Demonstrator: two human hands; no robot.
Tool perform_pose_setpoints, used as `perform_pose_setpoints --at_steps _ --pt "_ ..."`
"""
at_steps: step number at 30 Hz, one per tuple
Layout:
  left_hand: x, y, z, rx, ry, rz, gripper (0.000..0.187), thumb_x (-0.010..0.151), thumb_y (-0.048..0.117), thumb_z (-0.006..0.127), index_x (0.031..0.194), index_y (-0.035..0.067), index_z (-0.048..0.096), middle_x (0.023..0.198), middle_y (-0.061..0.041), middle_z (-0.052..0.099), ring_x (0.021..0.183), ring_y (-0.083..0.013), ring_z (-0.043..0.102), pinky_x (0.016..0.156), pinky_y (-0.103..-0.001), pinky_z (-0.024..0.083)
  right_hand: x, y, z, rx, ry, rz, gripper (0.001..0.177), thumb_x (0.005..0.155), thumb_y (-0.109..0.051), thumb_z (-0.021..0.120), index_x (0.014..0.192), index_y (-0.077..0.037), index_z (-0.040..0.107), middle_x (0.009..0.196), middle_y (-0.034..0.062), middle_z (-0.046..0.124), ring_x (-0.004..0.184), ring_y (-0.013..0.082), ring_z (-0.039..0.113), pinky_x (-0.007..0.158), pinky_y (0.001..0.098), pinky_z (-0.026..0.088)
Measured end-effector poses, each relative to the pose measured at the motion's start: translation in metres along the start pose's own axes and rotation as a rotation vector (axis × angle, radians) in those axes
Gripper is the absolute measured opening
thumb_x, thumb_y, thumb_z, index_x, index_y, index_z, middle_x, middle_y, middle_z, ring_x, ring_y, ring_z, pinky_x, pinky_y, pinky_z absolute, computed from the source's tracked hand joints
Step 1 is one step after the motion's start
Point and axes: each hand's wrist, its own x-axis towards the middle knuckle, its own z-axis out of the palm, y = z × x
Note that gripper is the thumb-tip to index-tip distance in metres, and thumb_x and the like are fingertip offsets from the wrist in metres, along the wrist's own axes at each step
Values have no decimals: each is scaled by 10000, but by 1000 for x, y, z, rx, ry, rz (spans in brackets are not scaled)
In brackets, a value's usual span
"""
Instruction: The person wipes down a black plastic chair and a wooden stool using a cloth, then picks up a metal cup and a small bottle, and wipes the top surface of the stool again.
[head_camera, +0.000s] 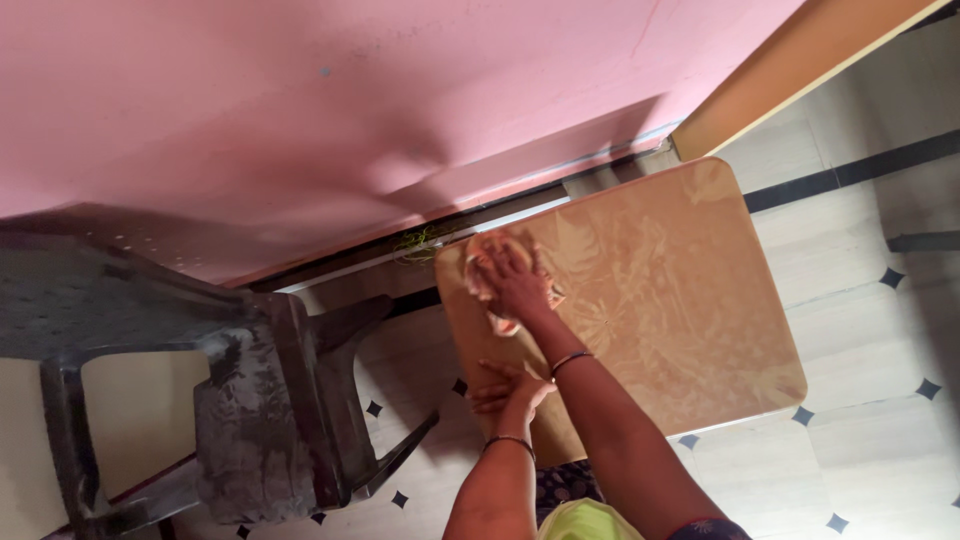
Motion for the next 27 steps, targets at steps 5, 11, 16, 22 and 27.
perform_pose_setpoints --at_steps 5,11,16,22,27 --pt "7 -3 10 0 41 -12 1817 424 813 914 1533 257 -413 1556 -449 -334 1461 -651 -224 1167 -762 133 0 89 8 27 237 213 905 855 -681 590 1638 -417 222 1750 -9 92 1600 284 73 1177 733 -49" --pt "3 -7 4 -14 -5 -2 1824 453 797 931 1524 240 -437 1540 -439 -378 1465 -611 -267 1173 -743 119 -14 208 -4 85 353 406 850 936 -706 517 1656 -377 206 1747 31 37 1605 333 9 1137 784 -34" --pt "-1 -6 -1 -2 -13 -11 1799 481 803 910 1516 240 -449 1532 -452 -383 1463 -626 -256 1174 -736 138 -39 260 -41 192 254 587 878 889 -713 519 1646 -392 209 1758 -23 10 1603 283 -65 1172 769 -12" --pt "-4 -10 -5 -27 -18 22 1789 498 782 920 1518 247 -449 1523 -456 -379 1459 -632 -259 1166 -747 134 -56 277 -57 219 287 835 916 894 -725 562 1664 -365 222 1722 73 31 1609 331 -82 1184 751 -27" --pt "-6 -13 -6 -71 -2 29 1789 485 790 917 1521 260 -441 1534 -454 -364 1471 -621 -239 1175 -742 135 -92 283 -56 316 332 988 918 878 -702 575 1656 -368 223 1747 93 24 1592 361 -27 1175 759 12"
